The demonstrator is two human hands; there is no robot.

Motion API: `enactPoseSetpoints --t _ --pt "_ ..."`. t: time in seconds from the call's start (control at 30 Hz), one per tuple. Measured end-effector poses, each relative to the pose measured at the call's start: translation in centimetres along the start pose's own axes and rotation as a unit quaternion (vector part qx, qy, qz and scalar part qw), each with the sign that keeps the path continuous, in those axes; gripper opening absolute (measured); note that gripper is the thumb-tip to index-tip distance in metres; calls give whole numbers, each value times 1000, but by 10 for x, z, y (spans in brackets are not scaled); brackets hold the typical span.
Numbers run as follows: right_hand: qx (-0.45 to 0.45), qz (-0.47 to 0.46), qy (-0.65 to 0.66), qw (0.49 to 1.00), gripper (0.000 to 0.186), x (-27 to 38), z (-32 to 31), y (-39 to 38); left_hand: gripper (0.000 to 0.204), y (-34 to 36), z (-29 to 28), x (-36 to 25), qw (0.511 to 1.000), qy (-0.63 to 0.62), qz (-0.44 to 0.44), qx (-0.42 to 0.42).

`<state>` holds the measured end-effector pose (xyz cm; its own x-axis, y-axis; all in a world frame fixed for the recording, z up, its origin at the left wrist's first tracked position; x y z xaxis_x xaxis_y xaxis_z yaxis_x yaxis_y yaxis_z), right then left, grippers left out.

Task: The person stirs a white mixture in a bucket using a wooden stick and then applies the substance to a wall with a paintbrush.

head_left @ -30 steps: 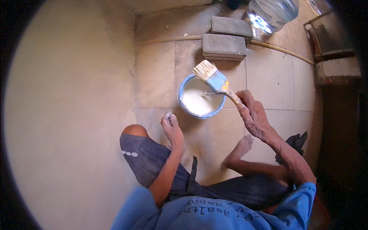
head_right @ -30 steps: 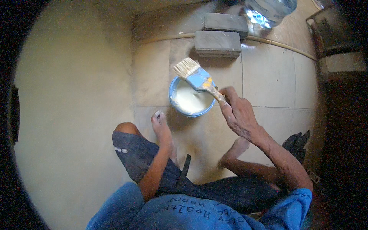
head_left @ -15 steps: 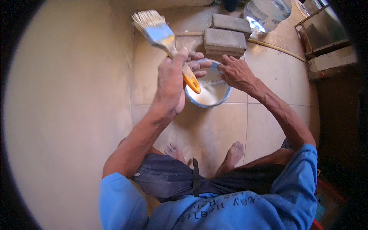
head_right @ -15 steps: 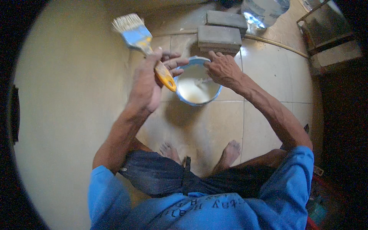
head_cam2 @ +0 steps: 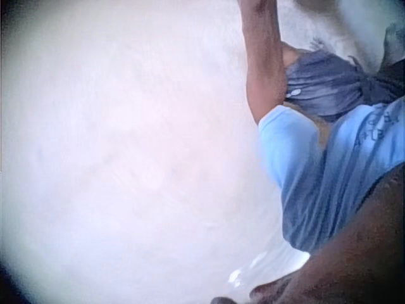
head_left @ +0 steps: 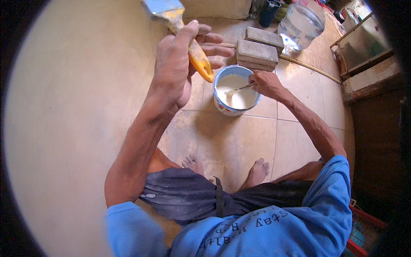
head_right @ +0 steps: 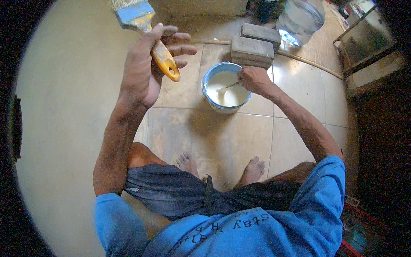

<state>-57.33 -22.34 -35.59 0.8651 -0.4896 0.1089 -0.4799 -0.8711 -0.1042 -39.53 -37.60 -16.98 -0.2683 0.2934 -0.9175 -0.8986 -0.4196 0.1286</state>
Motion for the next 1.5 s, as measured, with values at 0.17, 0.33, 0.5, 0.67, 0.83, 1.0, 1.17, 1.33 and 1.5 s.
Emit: enactPoseSetpoints --t 0.17,0.33,0.5,0.67,0.83,1.0,1.17,1.33,1.5 --pt "-25 -42 342 938 25 7 7 11 38 22 -54 40 995 96 -16 -35" --pt "-23 -120 315 941 28 47 18 30 35 31 -94 79 989 119 -63 -57" --pt "66 -210 258 941 25 62 23 53 37 30 -106 80 982 155 -91 -52" --pt "76 -173 246 951 22 55 15 41 40 31 -105 92 973 188 -126 -38" --pt "7 -167 319 933 22 41 23 32 41 35 -96 97 974 196 -115 -3" --pt "46 -152 297 942 22 62 22 30 41 34 -95 99 972 204 -118 16" --pt "31 -174 312 934 23 72 25 37 43 40 -97 102 974 194 -114 33" --pt "45 -127 237 962 21 61 25 49 44 44 -99 102 971 204 -114 43" --pt "-50 -135 140 980 18 50 7 38 45 38 -99 102 966 222 -127 35"
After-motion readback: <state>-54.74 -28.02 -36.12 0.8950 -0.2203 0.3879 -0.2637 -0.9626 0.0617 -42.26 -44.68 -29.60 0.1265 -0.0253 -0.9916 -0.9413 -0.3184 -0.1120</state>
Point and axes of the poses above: each hand's wrist, its own y-axis towards the middle knuckle, its own z-axis out of the palm, x = y × z, the point moved 8 cm from there along y, towards the middle knuckle, and after that the axes turned 3 degrees about z, right-handed, at the moved point
